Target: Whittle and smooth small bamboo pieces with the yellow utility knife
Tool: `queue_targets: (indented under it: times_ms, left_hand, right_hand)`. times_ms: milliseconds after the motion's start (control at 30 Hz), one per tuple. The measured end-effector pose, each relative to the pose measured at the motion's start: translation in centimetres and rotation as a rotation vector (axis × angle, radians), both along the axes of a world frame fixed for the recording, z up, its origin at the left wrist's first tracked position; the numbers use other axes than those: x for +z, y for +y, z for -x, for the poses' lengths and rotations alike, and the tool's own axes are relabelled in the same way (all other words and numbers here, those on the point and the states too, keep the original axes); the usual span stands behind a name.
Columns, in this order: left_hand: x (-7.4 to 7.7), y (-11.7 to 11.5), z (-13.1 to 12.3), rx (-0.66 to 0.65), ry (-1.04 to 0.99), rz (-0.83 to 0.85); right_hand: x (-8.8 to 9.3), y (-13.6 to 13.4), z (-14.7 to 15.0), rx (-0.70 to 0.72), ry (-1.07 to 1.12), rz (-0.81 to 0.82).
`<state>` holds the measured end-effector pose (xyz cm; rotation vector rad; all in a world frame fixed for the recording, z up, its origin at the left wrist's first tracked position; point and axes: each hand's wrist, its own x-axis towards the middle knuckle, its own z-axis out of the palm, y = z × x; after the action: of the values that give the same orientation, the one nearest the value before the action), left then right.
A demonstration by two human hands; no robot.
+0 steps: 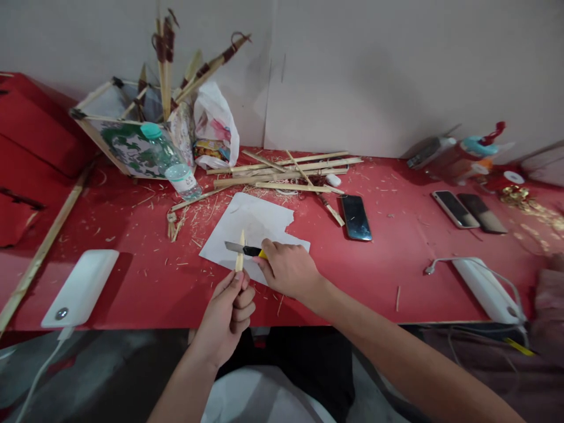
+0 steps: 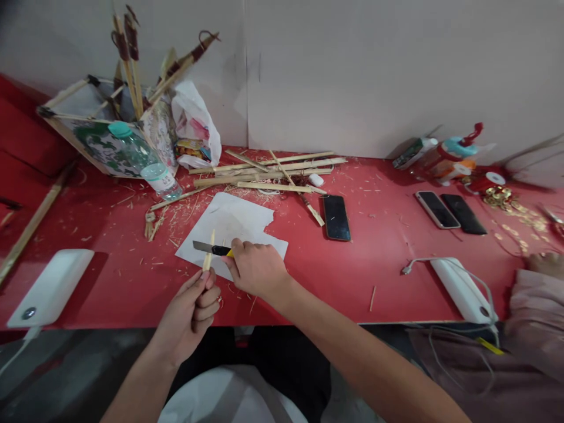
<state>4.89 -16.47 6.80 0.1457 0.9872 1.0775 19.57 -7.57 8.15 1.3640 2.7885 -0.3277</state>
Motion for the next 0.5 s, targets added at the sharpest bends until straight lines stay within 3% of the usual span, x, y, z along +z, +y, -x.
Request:
queue_targets:
  times_ms: [100, 233, 367, 500]
  left_hand:
    - [-0.2, -0.4, -0.8, -0.006, 0.048, 0.012]
    - [-0.5, -1.4, -1.9, -0.117, 0.076, 0.041]
    - [-0.3, -1.3, -0.9, -0.048, 0.095, -0.024]
    - [0.1, -0.5, 0.7, 0.005, 0.129, -0.083]
  right_hand:
    - [0.6, -0.8, -0.2, 0.034, 0.016, 0.004]
    - [0.9, 0.1, -0.4, -0.095, -0.041, -0.044]
    - [1.1, 1.1, -2.0, -0.053, 0.035, -0.024]
    - [1.3, 0.5, -3.9, -0.110, 0.085, -0.004]
